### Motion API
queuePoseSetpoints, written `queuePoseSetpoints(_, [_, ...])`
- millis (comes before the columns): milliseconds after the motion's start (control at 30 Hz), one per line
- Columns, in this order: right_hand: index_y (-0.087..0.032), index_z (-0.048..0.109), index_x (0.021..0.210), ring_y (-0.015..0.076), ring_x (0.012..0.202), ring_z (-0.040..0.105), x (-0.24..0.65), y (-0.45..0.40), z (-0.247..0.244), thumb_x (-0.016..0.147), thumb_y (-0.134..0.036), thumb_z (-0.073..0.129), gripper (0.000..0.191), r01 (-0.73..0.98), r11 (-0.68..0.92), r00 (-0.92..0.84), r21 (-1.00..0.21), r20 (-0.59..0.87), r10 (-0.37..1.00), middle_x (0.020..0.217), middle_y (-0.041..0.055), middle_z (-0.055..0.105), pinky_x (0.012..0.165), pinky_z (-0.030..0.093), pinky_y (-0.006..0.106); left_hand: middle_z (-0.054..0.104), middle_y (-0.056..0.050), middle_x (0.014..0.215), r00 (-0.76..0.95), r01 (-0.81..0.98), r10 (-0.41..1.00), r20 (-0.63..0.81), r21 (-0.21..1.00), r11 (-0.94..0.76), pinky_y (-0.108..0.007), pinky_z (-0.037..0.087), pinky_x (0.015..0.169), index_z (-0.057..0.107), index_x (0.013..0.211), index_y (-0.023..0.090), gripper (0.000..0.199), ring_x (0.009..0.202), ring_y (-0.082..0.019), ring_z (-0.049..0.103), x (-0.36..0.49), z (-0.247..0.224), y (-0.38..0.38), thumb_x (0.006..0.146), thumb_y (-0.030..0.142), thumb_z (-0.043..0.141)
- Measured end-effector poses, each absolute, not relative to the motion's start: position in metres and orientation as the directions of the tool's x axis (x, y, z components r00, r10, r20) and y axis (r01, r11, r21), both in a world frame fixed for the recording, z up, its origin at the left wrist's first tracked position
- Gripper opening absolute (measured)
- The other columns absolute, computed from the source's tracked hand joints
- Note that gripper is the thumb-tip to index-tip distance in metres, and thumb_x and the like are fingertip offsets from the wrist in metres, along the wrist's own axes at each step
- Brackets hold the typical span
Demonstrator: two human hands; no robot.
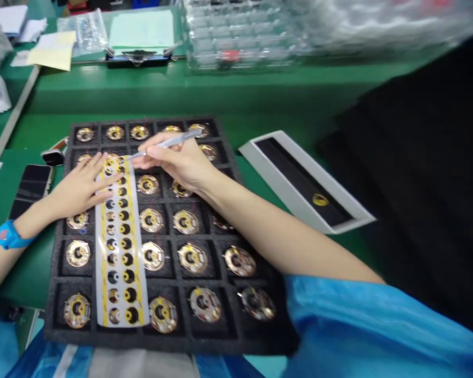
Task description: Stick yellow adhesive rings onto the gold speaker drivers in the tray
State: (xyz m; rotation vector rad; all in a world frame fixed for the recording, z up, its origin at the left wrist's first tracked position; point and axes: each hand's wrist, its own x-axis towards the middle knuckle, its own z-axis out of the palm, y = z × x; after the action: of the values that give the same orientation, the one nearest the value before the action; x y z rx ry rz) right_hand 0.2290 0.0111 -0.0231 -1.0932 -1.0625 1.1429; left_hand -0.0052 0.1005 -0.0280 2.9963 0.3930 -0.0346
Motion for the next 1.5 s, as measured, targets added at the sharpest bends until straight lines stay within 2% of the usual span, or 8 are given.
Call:
queuePoseSetpoints(233, [-0.023, 0.071, 0.072, 0.0118, 0.062, 0.071, 0.259, -0.081, 0.020, 0.071, -0.030, 0.077, 0.009, -0.109, 0.254, 0.291, -0.961, 0.213, 0.933, 0.067, -0.0038, 0.073, 0.058, 0.058, 0.021, -0.004, -0.010, 0.162, 0.958, 0.287, 0.286, -0.017, 0.059, -0.956, -0.058, 0.014, 0.117, 0.005, 0.154, 0.024, 0.069, 0.148, -0.036, 0.004, -0.008, -0.023, 0.109, 0.098, 0.060, 0.021])
queuePoseSetpoints(400, [-0.026, 0.076, 0.080, 0.0137, 0.063, 0.073, 0.268, -0.167, -0.001, 0.078, -0.031, 0.075, 0.005, -0.061, 0.091, 0.329, -0.994, 0.066, 0.942, 0.069, -0.0003, 0.076, 0.061, 0.059, 0.021, 0.021, -0.009, 0.159, 0.943, 0.307, 0.311, 0.123, 0.044, -0.951, -0.059, 0.021, 0.116, 0.025, 0.148, 0.023, 0.052, 0.146, -0.035, 0.018, 0.000, 0.000, 0.083, 0.101, 0.044, 0.033])
queuePoseSetpoints(500, [-0.028, 0.076, 0.083, 0.0160, 0.065, 0.074, 0.266, -0.207, -0.018, 0.081, -0.030, 0.072, 0.005, 0.004, -0.001, 0.392, -1.000, 0.001, 0.920, 0.073, 0.0008, 0.077, 0.062, 0.059, 0.025, 0.054, -0.010, 0.130, 0.965, 0.069, 0.082, 0.249, 0.062, -0.996, -0.048, 0.043, 0.103, 0.056, 0.117, 0.021, 0.028, 0.126, -0.028, 0.048, 0.016, 0.012, 0.039, 0.098, 0.036, 0.043])
queuePoseSetpoints(567, [-0.030, 0.076, 0.084, 0.0167, 0.066, 0.073, 0.265, -0.226, -0.025, 0.082, -0.029, 0.071, 0.005, 0.052, -0.027, 0.437, -0.998, -0.001, 0.899, 0.073, 0.0002, 0.077, 0.062, 0.059, 0.026, 0.062, -0.012, 0.108, 0.954, -0.209, -0.184, 0.238, 0.082, -0.975, -0.037, 0.051, 0.088, 0.062, 0.097, 0.015, 0.026, 0.109, -0.024, 0.058, 0.029, 0.015, 0.002, 0.098, 0.034, 0.045])
queuePoseSetpoints(667, [-0.034, 0.076, 0.085, 0.0178, 0.068, 0.073, 0.261, -0.245, -0.030, 0.082, -0.030, 0.070, 0.007, 0.086, -0.022, 0.474, -0.996, 0.021, 0.881, 0.072, -0.0013, 0.076, 0.063, 0.059, 0.029, 0.066, -0.010, 0.105, 0.907, -0.408, -0.388, 0.161, 0.114, -0.906, -0.035, 0.050, 0.085, 0.066, 0.099, 0.013, 0.024, 0.099, -0.022, 0.061, 0.045, 0.012, -0.047, 0.097, 0.021, 0.043])
queuePoseSetpoints(933, [-0.036, 0.074, 0.074, 0.0208, 0.067, 0.069, 0.237, -0.267, -0.021, 0.077, -0.036, 0.074, 0.003, -0.005, -0.145, 0.663, -0.989, -0.112, 0.740, 0.068, -0.0007, 0.073, 0.064, 0.057, 0.034, 0.063, -0.005, 0.077, 0.932, -0.353, -0.327, 0.156, 0.193, -0.915, -0.029, 0.045, 0.062, 0.068, 0.081, 0.011, 0.029, 0.070, -0.017, 0.056, 0.069, 0.001, -0.081, 0.094, 0.009, 0.041])
queuePoseSetpoints(1167, [-0.040, 0.074, 0.083, 0.0192, 0.074, 0.071, 0.236, -0.277, -0.021, 0.081, -0.020, 0.066, 0.021, 0.099, -0.141, 0.501, -0.985, -0.074, 0.862, 0.077, -0.0036, 0.076, 0.067, 0.060, 0.031, 0.057, -0.006, 0.077, 0.925, -0.374, -0.352, 0.140, 0.191, -0.907, -0.031, 0.038, 0.064, 0.066, 0.077, 0.012, 0.019, 0.071, -0.018, 0.046, 0.078, -0.003, -0.074, 0.091, 0.012, 0.053])
queuePoseSetpoints(1500, [-0.038, 0.072, 0.082, 0.0160, 0.064, 0.073, 0.255, -0.243, -0.019, 0.081, -0.023, 0.067, 0.016, 0.316, -0.068, 0.198, -0.946, -0.004, 0.980, 0.075, -0.0063, 0.077, 0.052, 0.059, 0.019, 0.056, -0.002, 0.084, 0.984, -0.107, -0.174, -0.043, 0.635, -0.765, -0.025, 0.039, 0.071, 0.066, 0.079, 0.018, 0.006, 0.079, -0.014, 0.049, 0.103, -0.009, -0.055, 0.084, 0.017, 0.066])
